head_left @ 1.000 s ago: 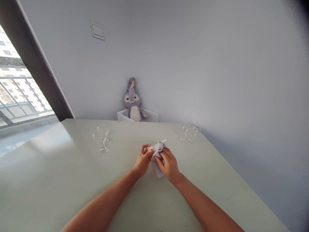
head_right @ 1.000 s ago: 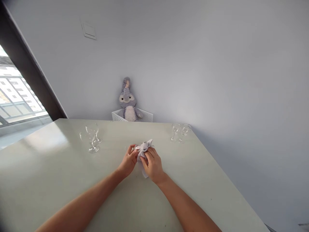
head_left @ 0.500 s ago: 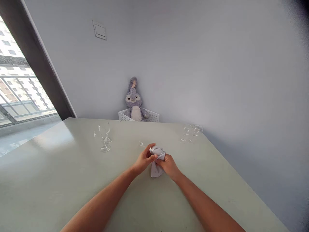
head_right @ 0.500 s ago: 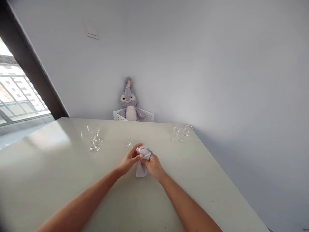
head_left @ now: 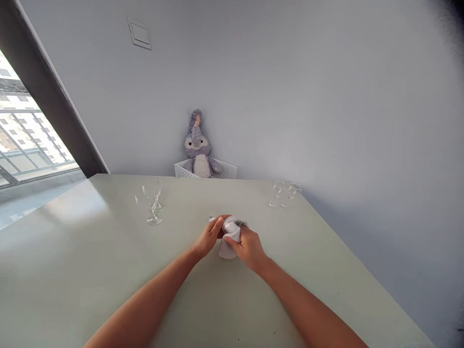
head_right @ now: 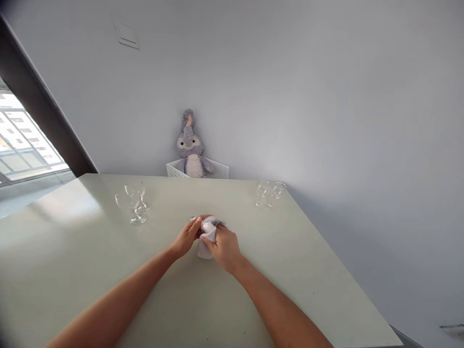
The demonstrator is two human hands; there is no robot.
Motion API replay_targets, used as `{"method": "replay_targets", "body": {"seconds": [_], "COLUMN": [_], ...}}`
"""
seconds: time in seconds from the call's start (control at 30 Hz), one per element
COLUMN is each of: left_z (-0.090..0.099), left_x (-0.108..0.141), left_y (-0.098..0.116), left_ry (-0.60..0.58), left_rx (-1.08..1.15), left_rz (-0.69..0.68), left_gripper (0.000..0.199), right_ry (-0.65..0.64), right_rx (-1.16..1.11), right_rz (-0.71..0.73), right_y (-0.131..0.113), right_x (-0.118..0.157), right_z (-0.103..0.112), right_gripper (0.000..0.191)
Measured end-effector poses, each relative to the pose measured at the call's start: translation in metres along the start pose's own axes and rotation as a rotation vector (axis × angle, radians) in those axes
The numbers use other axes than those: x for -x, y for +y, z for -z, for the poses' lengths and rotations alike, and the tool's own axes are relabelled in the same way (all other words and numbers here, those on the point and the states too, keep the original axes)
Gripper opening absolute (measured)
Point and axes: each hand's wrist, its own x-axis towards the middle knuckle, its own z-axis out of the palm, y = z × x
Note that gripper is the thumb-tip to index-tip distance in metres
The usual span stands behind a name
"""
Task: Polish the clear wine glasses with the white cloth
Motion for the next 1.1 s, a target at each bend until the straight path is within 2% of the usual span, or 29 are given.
{"method": "replay_targets", "body": {"seconds": [0.1,0.17,0.23,0.33,0.4,0.47,0.57,0.63,0.67,0.8,0.9,0.97,1.0,1.1], "left_z": [0.000,0.001,0.003,0.003,0.001,-0.002,-0.004,-0.004,-0.003,0.000,0.000,0.002,0.004,0.015], "left_x": [0.001,0.000,-0.001,-0.003,-0.002,0.000,0.004,0.004,0.003,-0.003,-0.005,-0.003,-0.002,-0.001], "left_y": [0.004,0.006,0.004,-0.001,-0.003,-0.004,-0.001,0.000,0.001,-0.003,-0.004,-0.002,0.000,0.008], "left_ry": [-0.033,-0.039,-0.001,0.072,0.081,0.052,-0.010,-0.028,-0.025,0.133,0.195,0.214,0.235,0.264], "left_rx": [-0.074,-0.093,-0.072,-0.036,-0.044,-0.088,-0.192,-0.251,-0.269,-0.267,-0.256,-0.364,-0.466,-0.804], "left_rz": [-0.140,-0.181,-0.141,-0.017,-0.003,-0.070,-0.249,-0.340,-0.355,-0.200,-0.118,-0.142,-0.181,-0.368], "left_gripper": [0.044,0.042,0.041,0.046,0.050,0.048,0.046,0.038,0.034,0.036,0.038,0.040,0.039,0.034], "right_ry": [-0.002,-0.021,-0.050,-0.056,-0.012,0.037,0.040,0.020,0.027,0.084,0.077,0.097,0.127,0.250], "right_rx": [-0.436,-0.601,-0.528,-0.127,0.048,-0.027,-0.406,-0.588,-0.604,-0.405,-0.164,0.025,0.086,0.078], "right_rz": [-0.265,-0.333,-0.260,0.015,0.122,0.025,-0.279,-0.367,-0.365,-0.255,-0.038,0.102,0.115,-0.053], "right_y": [0.006,0.010,0.012,0.012,0.012,0.011,0.010,0.009,0.008,0.006,0.009,0.013,0.015,0.021], "right_x": [-0.007,-0.007,-0.003,0.007,0.008,0.003,-0.008,-0.013,-0.013,-0.003,0.004,0.002,0.001,-0.007], "right_z": [0.005,0.003,-0.004,-0.015,-0.017,-0.013,-0.003,-0.001,-0.001,-0.012,-0.014,-0.010,-0.007,0.004], "right_gripper": [0.040,0.043,0.038,0.031,0.029,0.031,0.043,0.049,0.051,0.045,0.034,0.031,0.030,0.031]}}
